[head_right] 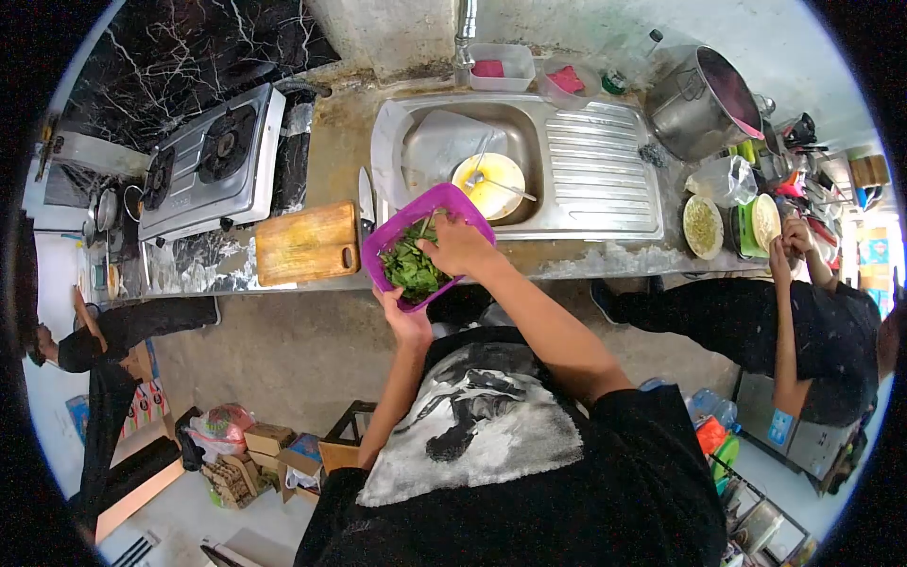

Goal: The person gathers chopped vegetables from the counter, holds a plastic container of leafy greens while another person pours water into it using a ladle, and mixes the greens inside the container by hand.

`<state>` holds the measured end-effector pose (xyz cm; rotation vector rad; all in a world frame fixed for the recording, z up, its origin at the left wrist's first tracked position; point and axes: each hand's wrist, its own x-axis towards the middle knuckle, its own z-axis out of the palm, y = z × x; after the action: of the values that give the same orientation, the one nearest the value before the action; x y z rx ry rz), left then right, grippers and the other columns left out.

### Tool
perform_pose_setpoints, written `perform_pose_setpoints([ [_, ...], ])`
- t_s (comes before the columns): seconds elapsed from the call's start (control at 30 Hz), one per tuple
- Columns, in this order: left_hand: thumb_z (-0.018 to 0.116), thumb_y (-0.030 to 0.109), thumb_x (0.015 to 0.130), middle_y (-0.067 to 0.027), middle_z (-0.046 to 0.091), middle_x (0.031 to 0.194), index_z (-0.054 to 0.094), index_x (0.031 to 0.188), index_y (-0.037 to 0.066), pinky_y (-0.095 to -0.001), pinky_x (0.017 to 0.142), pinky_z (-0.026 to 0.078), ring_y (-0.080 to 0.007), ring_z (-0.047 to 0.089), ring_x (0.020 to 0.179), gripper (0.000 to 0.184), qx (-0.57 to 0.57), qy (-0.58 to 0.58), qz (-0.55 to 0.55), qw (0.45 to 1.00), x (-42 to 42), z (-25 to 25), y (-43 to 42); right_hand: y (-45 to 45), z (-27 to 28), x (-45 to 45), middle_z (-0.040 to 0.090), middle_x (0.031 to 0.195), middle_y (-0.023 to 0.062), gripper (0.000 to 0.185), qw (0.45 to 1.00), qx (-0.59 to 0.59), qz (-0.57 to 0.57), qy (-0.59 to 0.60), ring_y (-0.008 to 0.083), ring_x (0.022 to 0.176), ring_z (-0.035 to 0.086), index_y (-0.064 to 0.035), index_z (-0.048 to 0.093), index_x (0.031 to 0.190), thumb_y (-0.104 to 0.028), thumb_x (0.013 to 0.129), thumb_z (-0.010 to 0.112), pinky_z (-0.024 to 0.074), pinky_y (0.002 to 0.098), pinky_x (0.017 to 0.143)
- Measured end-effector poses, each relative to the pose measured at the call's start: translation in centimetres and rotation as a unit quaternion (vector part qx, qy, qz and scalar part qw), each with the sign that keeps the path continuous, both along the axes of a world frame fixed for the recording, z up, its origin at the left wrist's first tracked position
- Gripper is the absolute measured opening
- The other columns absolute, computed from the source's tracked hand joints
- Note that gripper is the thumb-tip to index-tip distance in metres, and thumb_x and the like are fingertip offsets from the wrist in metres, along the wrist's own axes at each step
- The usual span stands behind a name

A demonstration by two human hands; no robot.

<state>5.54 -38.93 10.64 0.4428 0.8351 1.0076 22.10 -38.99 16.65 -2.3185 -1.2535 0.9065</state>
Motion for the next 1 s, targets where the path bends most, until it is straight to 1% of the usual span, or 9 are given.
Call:
perform_pose_setpoints([
  [0.07, 0.055, 0.017, 0.082, -0.0115, 0.043, 0.142, 0.031, 0.146, 0.013, -0.0468, 0.109, 0.04, -0.0296, 0.046, 0.131, 0.068, 0.01, 0.024, 0.017, 1.0, 1.5, -0.5, -0.7, 0.8, -1.3, 1.6, 0.047, 0.139, 0.0361, 0.075, 1.0, -0.011, 0.027, -0.002, 0.0477, 0.129, 0.049, 0.0032, 0.032, 0.147, -0.047, 0.096, 0.055, 0.04, 0.0506, 0.109],
  [0.2, 0.055, 0.017, 0.082, -0.0126, 0.042, 0.143, 0.03, 0.146, 0.012, -0.0467, 0.109, 0.04, -0.0293, 0.046, 0.131, 0.069, -0.013, 0.049, 0.054, 0.997, 4.0, -0.8, -1.1, 1.4, -4.7, 4.1, 0.044, 0.143, 0.0354, 0.079, 0.996, -0.018, 0.062, 0.058, 0.0458, 0.134, 0.045, 0.0048, 0.029, 0.148, -0.049, 0.097, 0.054, 0.0372, 0.0491, 0.112],
  [0.33, 0.054, 0.015, 0.082, -0.013, 0.042, 0.143, 0.031, 0.145, 0.01, -0.0449, 0.107, 0.041, -0.0286, 0.046, 0.13, 0.068, -0.005, 0.088, 0.093, 0.992, 5.1, -1.4, -1.7, 1.1, -5.4, 4.6, 0.05, 0.138, 0.0318, 0.064, 0.988, -0.058, 0.139, 0.04, 0.0424, 0.13, 0.05, 0.0019, 0.044, 0.14, -0.043, 0.097, 0.055, 0.0413, 0.0495, 0.107],
  [0.47, 0.053, 0.011, 0.081, -0.0126, 0.043, 0.141, 0.032, 0.145, 0.01, -0.0427, 0.105, 0.041, -0.0271, 0.047, 0.126, 0.067, -0.011, 0.118, 0.123, 0.985, 6.1, -0.6, -2.0, 1.1, -1.3, 6.2, 0.059, 0.128, 0.027, 0.051, 0.98, -0.091, 0.158, 0.075, 0.0406, 0.123, 0.055, -0.0024, 0.054, 0.131, -0.037, 0.094, 0.059, 0.0459, 0.0491, 0.101],
  [0.53, 0.053, 0.01, 0.081, -0.0126, 0.044, 0.14, 0.032, 0.145, 0.011, -0.0426, 0.105, 0.041, -0.0268, 0.047, 0.126, 0.067, -0.01, 0.141, 0.134, 0.981, 6.3, -0.2, -2.1, 0.4, -1.4, 6.0, 0.064, 0.117, 0.0222, 0.044, 0.99, -0.019, 0.141, 0.003, 0.0383, 0.114, 0.06, -0.006, 0.058, 0.126, -0.032, 0.091, 0.062, 0.0497, 0.0476, 0.093],
  [0.57, 0.053, 0.009, 0.081, -0.0125, 0.044, 0.139, 0.032, 0.145, 0.011, -0.0425, 0.105, 0.041, -0.0265, 0.047, 0.125, 0.067, -0.007, 0.154, 0.139, 0.978, 6.3, 0.0, -2.2, 0.0, -2.8, 6.0, 0.061, 0.12, 0.0219, 0.043, 0.982, 0.092, 0.155, -0.052, 0.0389, 0.111, 0.061, -0.005, 0.058, 0.126, -0.03, 0.091, 0.063, 0.0504, 0.0469, 0.093],
  [0.67, 0.053, 0.006, 0.081, -0.0122, 0.045, 0.138, 0.032, 0.145, 0.012, -0.0413, 0.101, 0.045, -0.0262, 0.049, 0.122, 0.068, -0.014, 0.174, 0.152, 0.973, 6.1, 0.7, -2.4, 0.2, -4.8, 6.5, 0.057, 0.127, 0.0222, 0.044, 0.974, 0.143, 0.173, -0.007, 0.0384, 0.109, 0.061, -0.0043, 0.058, 0.126, -0.03, 0.091, 0.063, 0.0503, 0.0471, 0.093],
  [0.8, 0.054, 0.004, 0.081, -0.0127, 0.046, 0.136, 0.032, 0.145, 0.013, -0.0398, 0.096, 0.048, -0.0262, 0.052, 0.118, 0.069, -0.025, 0.183, 0.15, 0.971, 6.0, 2.1, -2.3, 0.7, -7.2, 6.3, 0.042, 0.148, 0.0276, 0.06, 0.972, 0.069, 0.214, 0.073, 0.0433, 0.133, 0.046, -0.0037, 0.046, 0.142, -0.044, 0.098, 0.053, 0.0375, 0.047, 0.112],
  [1.0, 0.055, 0.002, 0.081, -0.0162, 0.046, 0.133, 0.032, 0.145, 0.011, -0.0393, 0.095, 0.05, -0.0267, 0.053, 0.116, 0.069, -0.022, 0.206, 0.161, 0.965, 5.7, 2.6, -2.2, 1.1, -9.9, 4.6, 0.027, 0.157, 0.0297, 0.079, 0.957, -0.03, 0.242, 0.155, 0.0447, 0.144, 0.031, -0.0031, 0.027, 0.154, -0.059, 0.1, 0.039, 0.0267, 0.0469, 0.119],
])
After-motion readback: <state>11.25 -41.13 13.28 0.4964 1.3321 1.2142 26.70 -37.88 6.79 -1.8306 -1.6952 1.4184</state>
